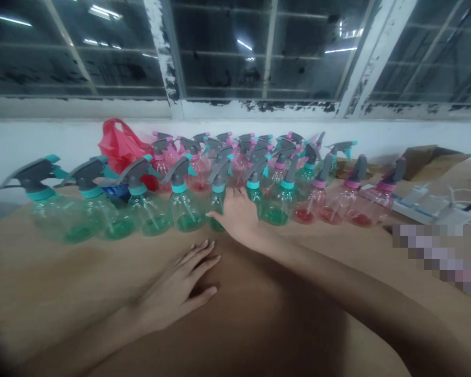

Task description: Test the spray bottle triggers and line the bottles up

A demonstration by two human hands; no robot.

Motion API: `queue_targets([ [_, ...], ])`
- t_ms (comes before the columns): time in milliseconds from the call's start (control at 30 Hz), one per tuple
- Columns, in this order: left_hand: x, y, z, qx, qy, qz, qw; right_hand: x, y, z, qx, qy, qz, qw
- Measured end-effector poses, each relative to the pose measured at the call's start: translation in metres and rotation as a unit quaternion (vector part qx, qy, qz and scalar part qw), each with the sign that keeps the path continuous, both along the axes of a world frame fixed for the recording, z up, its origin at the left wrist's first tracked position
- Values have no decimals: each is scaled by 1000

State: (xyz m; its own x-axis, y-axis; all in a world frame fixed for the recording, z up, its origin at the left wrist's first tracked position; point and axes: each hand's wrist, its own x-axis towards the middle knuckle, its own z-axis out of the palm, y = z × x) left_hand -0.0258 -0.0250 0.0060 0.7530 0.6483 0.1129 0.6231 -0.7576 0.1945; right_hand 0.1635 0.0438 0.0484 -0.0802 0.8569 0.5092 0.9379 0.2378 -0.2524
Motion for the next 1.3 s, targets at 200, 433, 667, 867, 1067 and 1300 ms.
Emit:
queue_targets([
  [200, 5, 1, -1, 7, 12, -10, 1000, -4, 7, -2, 4, 16, -6, 1000],
  [433, 9, 2, 0, 3, 32, -9, 999, 19, -21, 3, 43, 23, 27, 998],
  [667, 35, 12, -6, 23, 23, -40, 999, 83, -37, 10, 68, 89, 7, 994],
  [867, 56, 15, -7, 11, 21, -43, 999, 81, -15, 5, 13, 100, -36, 994],
  [1067, 51, 14, -9, 17, 12, -30, 999, 64, -2, 0, -75, 113, -81, 987],
  [1300, 46, 13, -3, -54, -105, 20, 993, 65, -2, 5, -88, 81, -97, 988],
])
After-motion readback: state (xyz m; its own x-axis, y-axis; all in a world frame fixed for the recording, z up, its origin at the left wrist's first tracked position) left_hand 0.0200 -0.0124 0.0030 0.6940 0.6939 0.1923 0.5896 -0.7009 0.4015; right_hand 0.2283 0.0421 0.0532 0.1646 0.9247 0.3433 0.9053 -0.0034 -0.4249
